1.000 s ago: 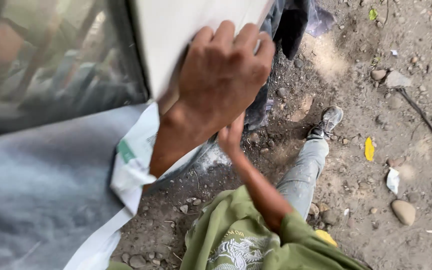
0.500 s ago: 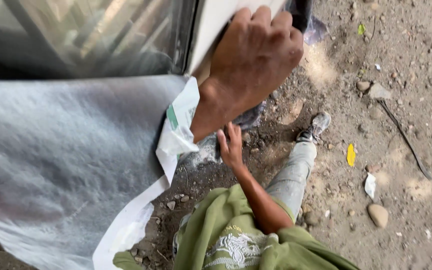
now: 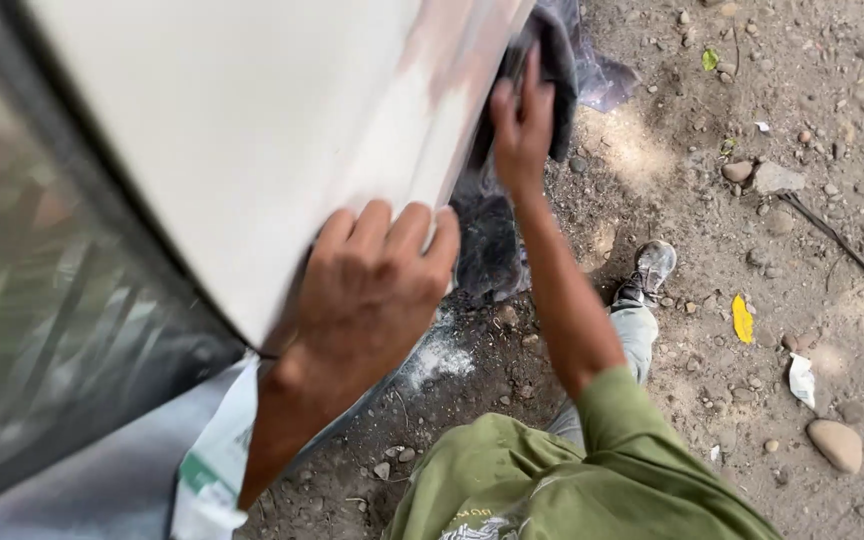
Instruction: The person sands the rear quarter panel of a white car using a sanding block, focusing on a rusted area near the wheel well. They repeatedly wipe the sanded surface with a cloth to remove dust and check the progress.
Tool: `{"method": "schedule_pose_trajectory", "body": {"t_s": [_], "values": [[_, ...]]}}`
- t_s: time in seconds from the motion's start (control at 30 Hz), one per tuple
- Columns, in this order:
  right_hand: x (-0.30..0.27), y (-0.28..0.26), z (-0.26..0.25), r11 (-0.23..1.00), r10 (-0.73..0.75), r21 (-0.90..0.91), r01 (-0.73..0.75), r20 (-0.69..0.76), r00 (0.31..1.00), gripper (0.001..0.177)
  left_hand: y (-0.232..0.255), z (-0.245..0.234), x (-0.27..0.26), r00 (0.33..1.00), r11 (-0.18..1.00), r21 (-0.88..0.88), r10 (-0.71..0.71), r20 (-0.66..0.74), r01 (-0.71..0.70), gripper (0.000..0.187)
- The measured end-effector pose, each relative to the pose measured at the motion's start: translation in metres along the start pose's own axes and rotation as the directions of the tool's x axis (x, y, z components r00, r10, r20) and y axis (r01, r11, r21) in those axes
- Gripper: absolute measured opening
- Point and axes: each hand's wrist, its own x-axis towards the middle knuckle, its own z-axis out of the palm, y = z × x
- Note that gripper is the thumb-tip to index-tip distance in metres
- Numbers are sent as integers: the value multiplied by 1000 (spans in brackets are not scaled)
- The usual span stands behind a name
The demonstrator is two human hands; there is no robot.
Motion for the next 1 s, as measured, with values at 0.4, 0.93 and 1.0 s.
{"method": "schedule_pose_trajectory", "body": {"t_s": [0.4, 0.93, 1.0], "values": [[-16, -4, 3, 996, -3, 93, 5, -23, 1000, 63, 10, -8, 20, 986, 988, -124, -71, 148, 90, 46], [146, 82, 1, 954, 300, 42, -298, -29, 954, 74, 6, 1, 29, 973, 981, -146, -98, 210, 130, 48], [117, 70, -1, 957, 289, 43, -288, -19, 957, 73, 7, 2, 29, 970, 982, -139, -97, 222, 130, 47]]}}
